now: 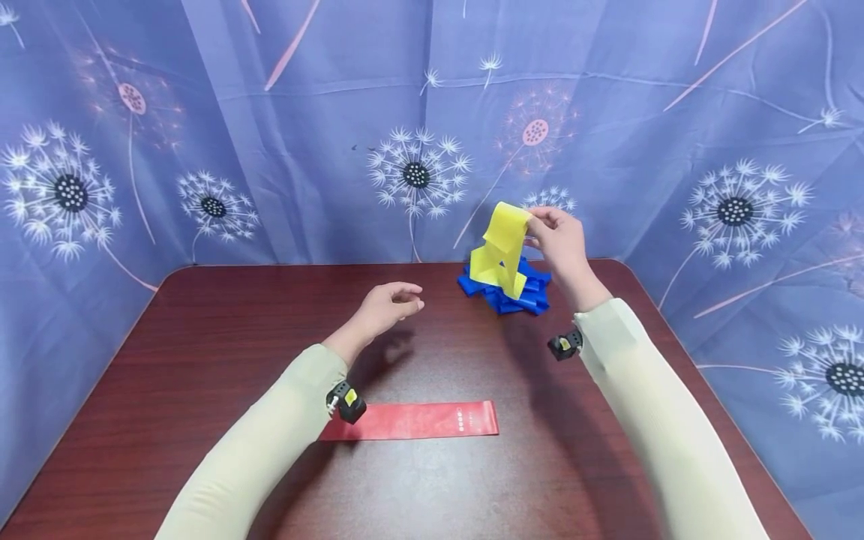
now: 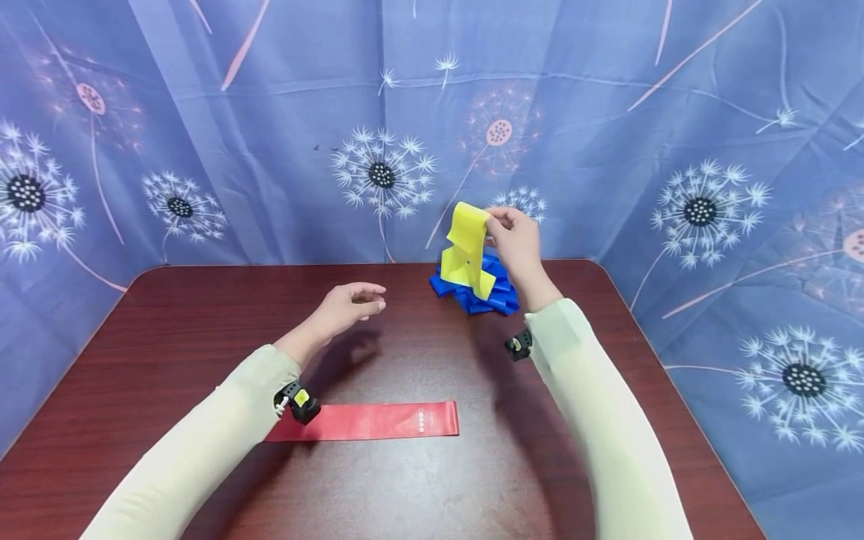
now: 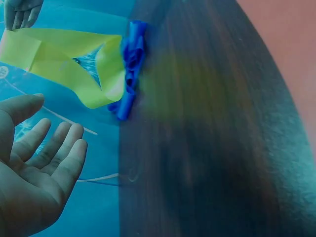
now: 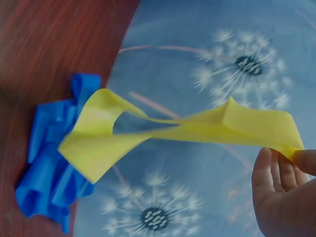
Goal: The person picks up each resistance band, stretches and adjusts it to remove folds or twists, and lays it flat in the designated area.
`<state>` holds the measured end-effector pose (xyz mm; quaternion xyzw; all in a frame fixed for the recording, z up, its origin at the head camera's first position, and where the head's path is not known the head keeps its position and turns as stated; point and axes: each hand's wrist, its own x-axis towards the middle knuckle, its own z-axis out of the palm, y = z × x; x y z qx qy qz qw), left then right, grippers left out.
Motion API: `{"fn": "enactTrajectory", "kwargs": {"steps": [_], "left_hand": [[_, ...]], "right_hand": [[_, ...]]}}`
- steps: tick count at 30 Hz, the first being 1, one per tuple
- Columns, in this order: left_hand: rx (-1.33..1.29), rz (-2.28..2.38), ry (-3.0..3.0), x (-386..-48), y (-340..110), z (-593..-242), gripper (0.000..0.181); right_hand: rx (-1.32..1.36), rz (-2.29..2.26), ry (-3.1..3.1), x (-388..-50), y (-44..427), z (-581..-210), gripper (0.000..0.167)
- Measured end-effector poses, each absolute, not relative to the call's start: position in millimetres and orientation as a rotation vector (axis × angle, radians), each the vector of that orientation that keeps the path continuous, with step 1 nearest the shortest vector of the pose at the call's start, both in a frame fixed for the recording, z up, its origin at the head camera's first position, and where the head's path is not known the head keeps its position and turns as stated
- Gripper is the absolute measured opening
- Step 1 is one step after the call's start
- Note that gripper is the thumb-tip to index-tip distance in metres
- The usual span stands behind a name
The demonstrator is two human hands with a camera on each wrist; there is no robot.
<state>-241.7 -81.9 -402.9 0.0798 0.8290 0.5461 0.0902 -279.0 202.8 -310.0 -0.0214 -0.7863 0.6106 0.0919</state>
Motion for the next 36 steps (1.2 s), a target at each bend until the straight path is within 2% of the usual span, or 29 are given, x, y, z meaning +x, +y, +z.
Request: {"fn": "enactTrajectory", "kwargs": {"steps": [7,9,23,31,36], "left_hand": [[0.319,1.654,2.465,-241.6,-75.7,-385.9,0.042],[0.354,1.651,2.468,-241.9,-73.6,-382.8,0.042],[0.457,1.627,2.434,-234.7,-60.7,-384.5,0.044],[0.368,1.567,2.451,-229.1,-58.8,-392.1,0.030],[0.259,1.646,2.305,-224.4,-61.6,-394.9,0.030]], "right_hand": [[0.009,1.938,-2.359,-260.3,193.0,-306.7,0.011],[0.028,1.993,-2.364,-255.9,190.8,-309.6,0.010],[0.093,2.282,-2.410,-229.5,160.3,-331.2,0.014],[0.053,2.329,-2.426,-231.1,155.6,-345.5,0.023],[-0.018,2.301,-2.484,-233.9,160.2,-365.0,0.032]]}}
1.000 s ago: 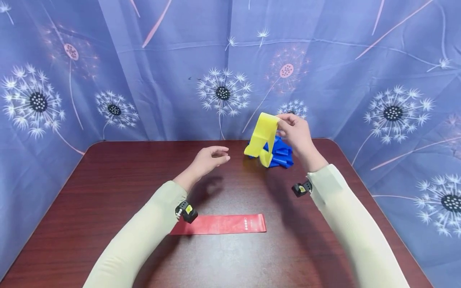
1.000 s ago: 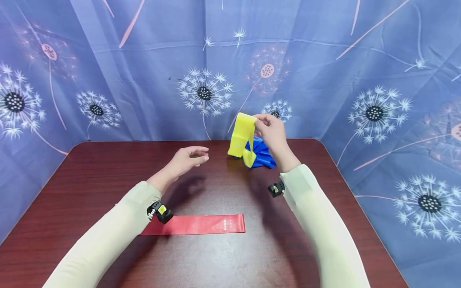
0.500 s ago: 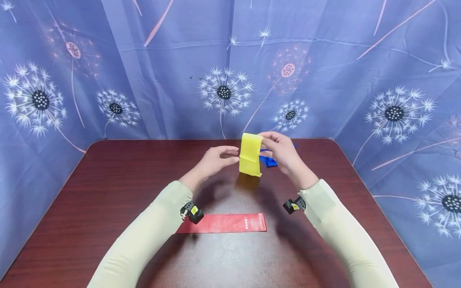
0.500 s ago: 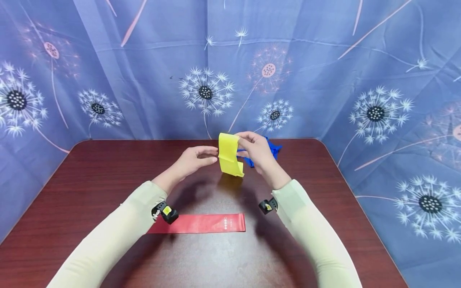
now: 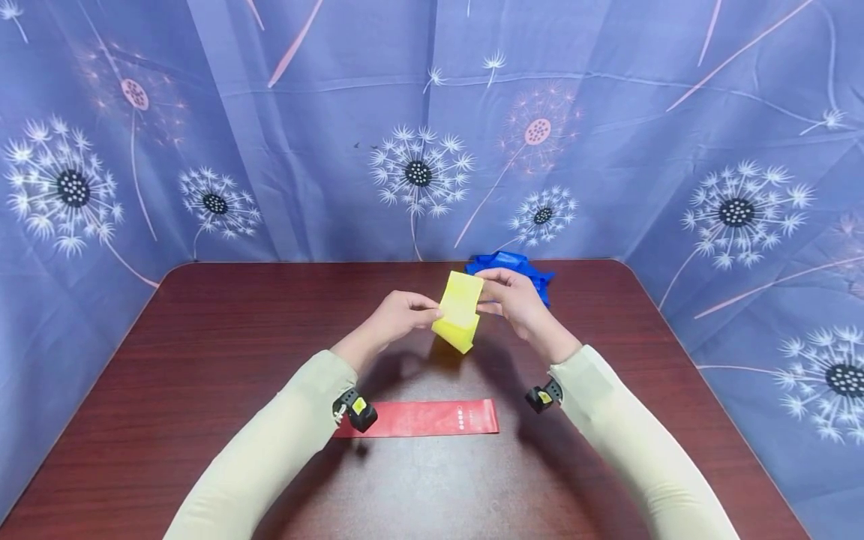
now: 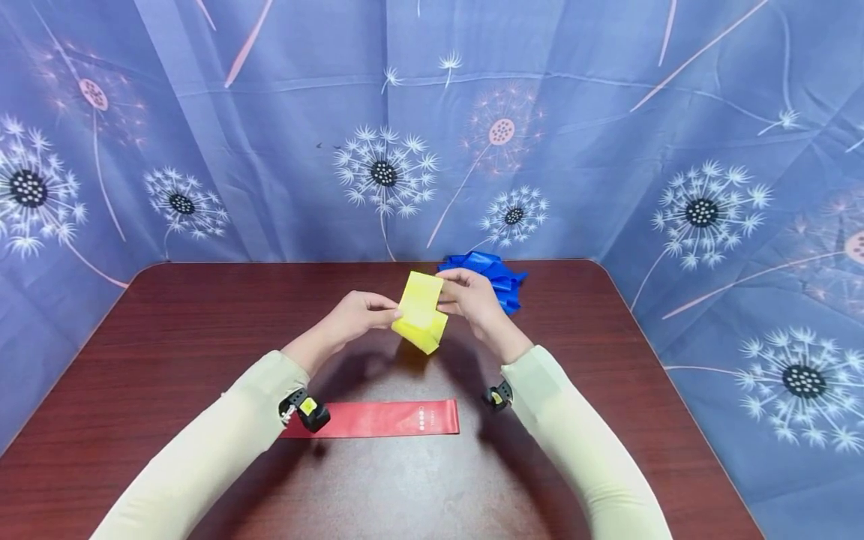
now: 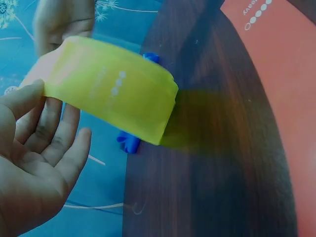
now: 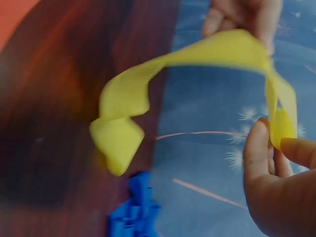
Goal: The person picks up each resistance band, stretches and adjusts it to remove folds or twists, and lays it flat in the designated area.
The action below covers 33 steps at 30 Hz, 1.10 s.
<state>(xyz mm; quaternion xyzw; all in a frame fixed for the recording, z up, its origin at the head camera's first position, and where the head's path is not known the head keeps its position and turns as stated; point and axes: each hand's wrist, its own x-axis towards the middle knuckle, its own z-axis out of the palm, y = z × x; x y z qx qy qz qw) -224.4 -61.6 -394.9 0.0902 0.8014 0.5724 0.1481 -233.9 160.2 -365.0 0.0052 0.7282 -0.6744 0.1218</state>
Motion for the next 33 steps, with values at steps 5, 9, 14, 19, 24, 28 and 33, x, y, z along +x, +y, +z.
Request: {"fn": "enactTrajectory", "kwargs": {"steps": [5,9,14,19,24,28,33], "left_hand": [[0.158,1.682,2.223,-220.1,-72.1,-395.3,0.033],[0.084,1.674,2.212,-217.7,-82.8,-394.0,0.033],[0.044,1.644,2.235,-214.4,-93.5,-388.9,0.035],[0.061,1.647,2.236,-211.7,-95.9,-387.7,0.035],[0.071,1.668,2.220,-211.6,-92.4,-392.2,0.032],[0.065,1.655,2.247,-212.1,-90.9,-396.2,0.031],[0.086,1.646,2.234,-212.6,-92.6,-402.3,0.039]], "right_hand": [[-0.110,-1.734,2.411,-225.3,157.6,-381.2,0.031],[-0.332,-1.601,2.644,-210.5,148.9,-387.2,0.024],[-0.592,-1.477,2.739,-191.7,130.4,-392.2,0.022],[-0.668,-1.383,2.806,-182.6,114.6,-396.9,0.021],[-0.658,-1.311,2.875,-181.3,109.7,-400.8,0.013],[-0.641,-1.255,2.898,-180.1,108.8,-396.1,0.013],[-0.636,-1.245,2.873,-186.1,113.4,-386.2,0.013]]}}
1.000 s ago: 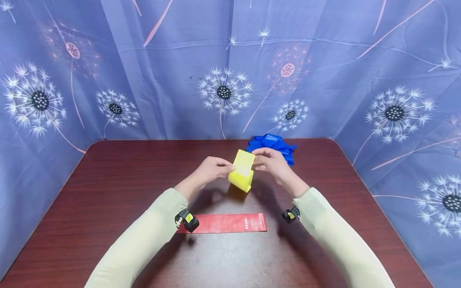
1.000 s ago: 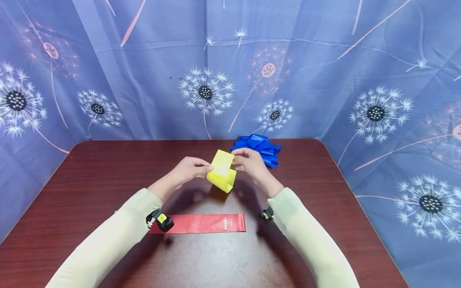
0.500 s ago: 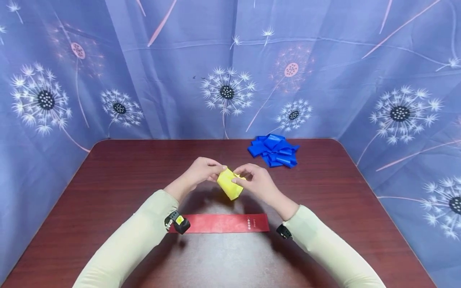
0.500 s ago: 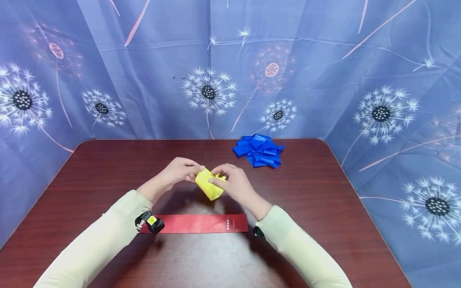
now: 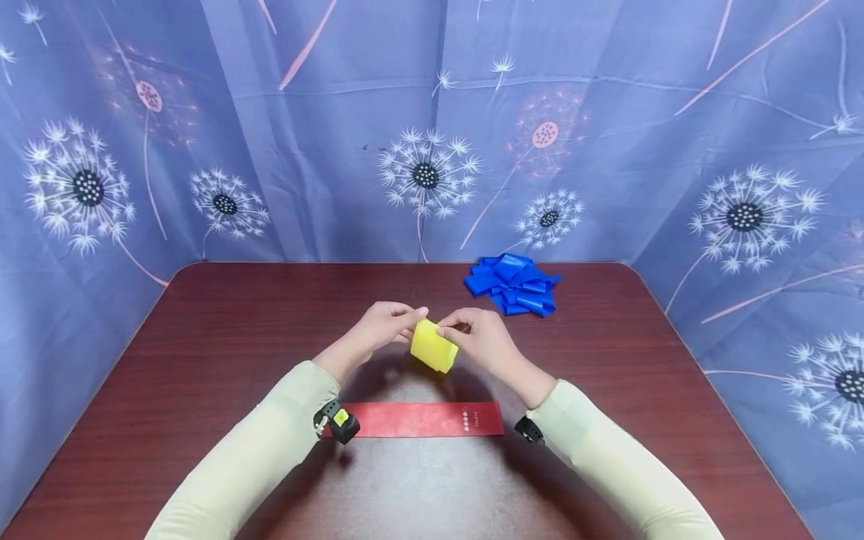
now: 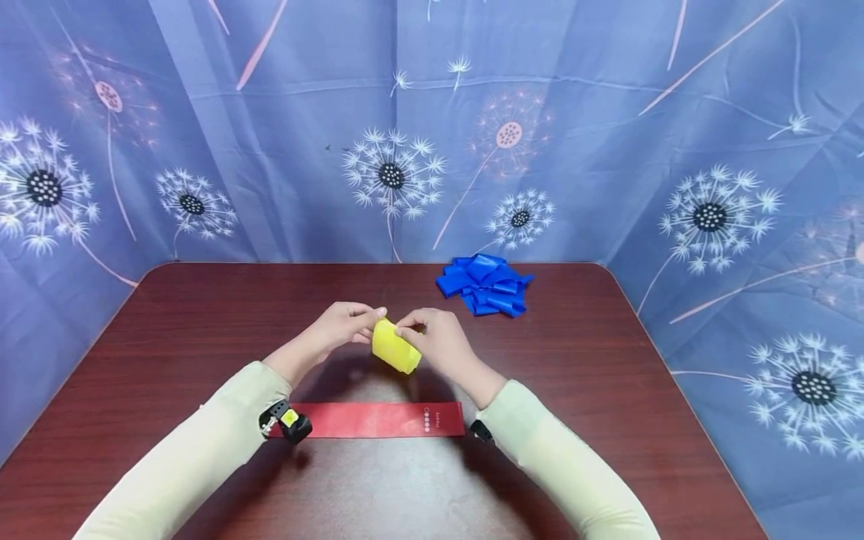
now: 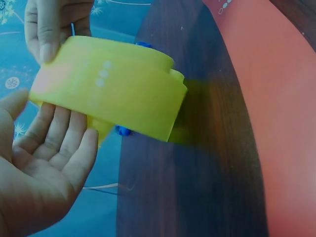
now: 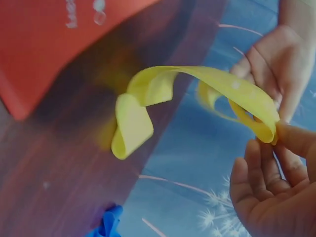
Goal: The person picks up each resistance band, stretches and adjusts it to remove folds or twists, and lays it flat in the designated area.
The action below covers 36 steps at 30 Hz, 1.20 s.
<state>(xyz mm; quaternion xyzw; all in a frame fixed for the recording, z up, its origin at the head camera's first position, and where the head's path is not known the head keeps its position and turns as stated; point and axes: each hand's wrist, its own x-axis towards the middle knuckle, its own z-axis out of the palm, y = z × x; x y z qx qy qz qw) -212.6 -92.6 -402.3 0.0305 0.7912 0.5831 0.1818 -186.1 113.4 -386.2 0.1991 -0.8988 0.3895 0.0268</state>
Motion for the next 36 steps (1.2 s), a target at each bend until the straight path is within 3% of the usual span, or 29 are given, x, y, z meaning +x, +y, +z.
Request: {"fn": "enactTrajectory", "kwargs": {"steps": [8,14,23,36], "left_hand": [[0.262,1.562,2.201,-208.4,-91.2,-413.4,0.034],[0.252,1.547,2.224,-208.0,-86.6,-421.1,0.034],[0.331,1.564,2.365,-216.5,-86.2,-418.8,0.060],[0.456,1.461,2.278,-219.2,-82.1,-421.2,0.034]], "right_hand": [[0.567,1.209,-2.892,-197.9,123.8,-371.8,0.014],[0.537,1.356,-2.882,-202.2,125.7,-360.1,0.014],[0.509,1.703,-2.890,-211.5,126.9,-340.8,0.018],[0.310,2.171,-2.508,-235.2,145.2,-319.1,0.013]]}}
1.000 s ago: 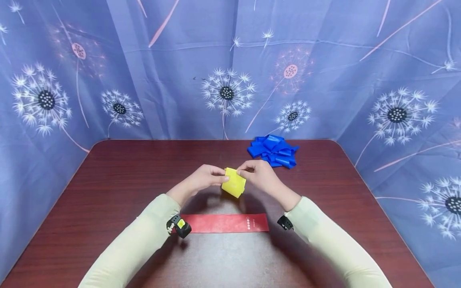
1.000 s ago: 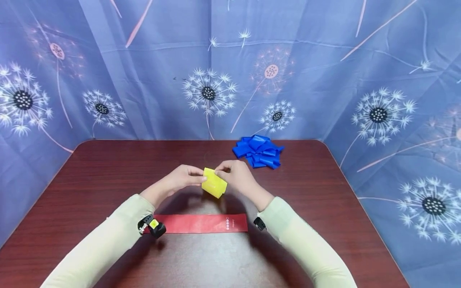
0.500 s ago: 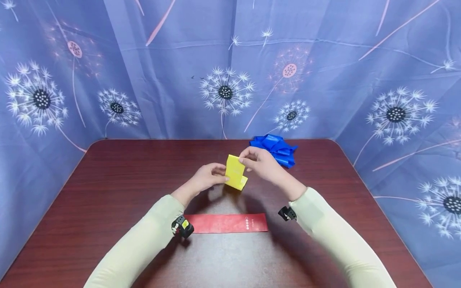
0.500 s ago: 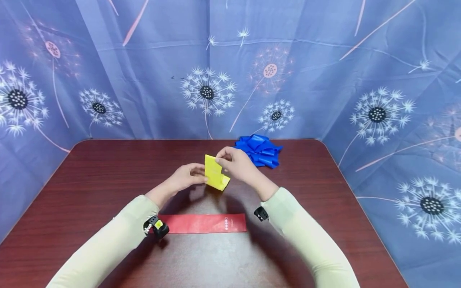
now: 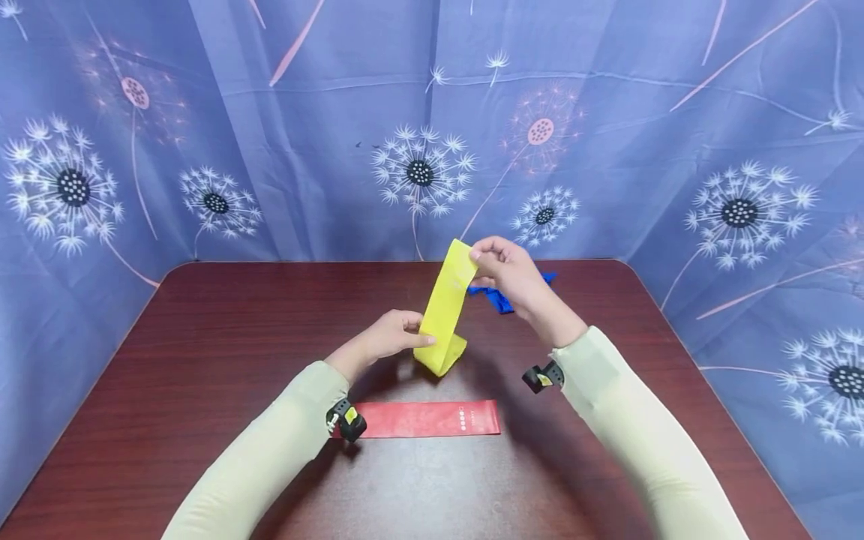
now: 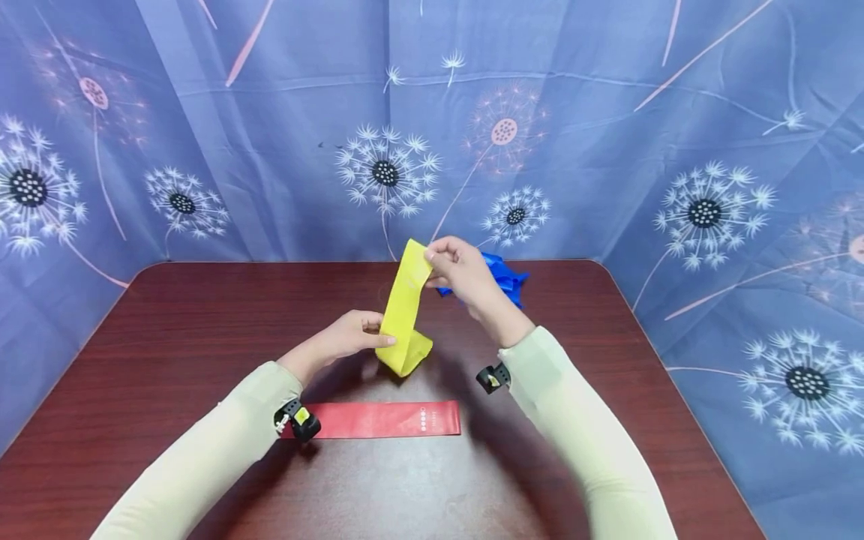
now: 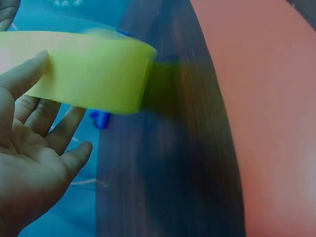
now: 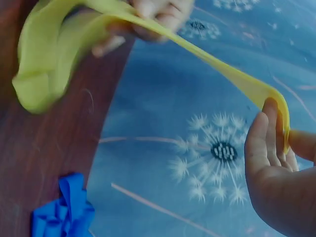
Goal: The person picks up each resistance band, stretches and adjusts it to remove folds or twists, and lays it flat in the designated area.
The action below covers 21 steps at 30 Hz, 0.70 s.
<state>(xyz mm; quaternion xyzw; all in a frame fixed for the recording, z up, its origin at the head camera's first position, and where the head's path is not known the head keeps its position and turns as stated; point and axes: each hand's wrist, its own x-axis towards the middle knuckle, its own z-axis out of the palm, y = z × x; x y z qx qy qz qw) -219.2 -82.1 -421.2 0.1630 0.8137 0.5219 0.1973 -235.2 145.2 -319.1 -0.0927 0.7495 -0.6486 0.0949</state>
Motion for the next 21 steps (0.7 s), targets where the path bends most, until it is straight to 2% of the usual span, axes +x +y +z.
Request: {"fn": "enactTrajectory", "kwargs": {"steps": [6,14,21], "left_hand": [[0.429,1.488,2.304,-225.7,-94.4,-425.5,0.024],[0.323,1.386,2.417,-234.5,-124.1,-429.7,0.026],[0.276,1.335,2.433,-238.5,-157.8,-434.9,0.029]], "right_hand": [[-0.128,-2.046,2.193,-244.3,162.8,-312.2,0.008],[-0.019,-2.059,2.202,-248.9,176.9,-325.1,0.007],[0.078,-1.990,2.266,-254.2,191.1,-344.3,0.013]]}}
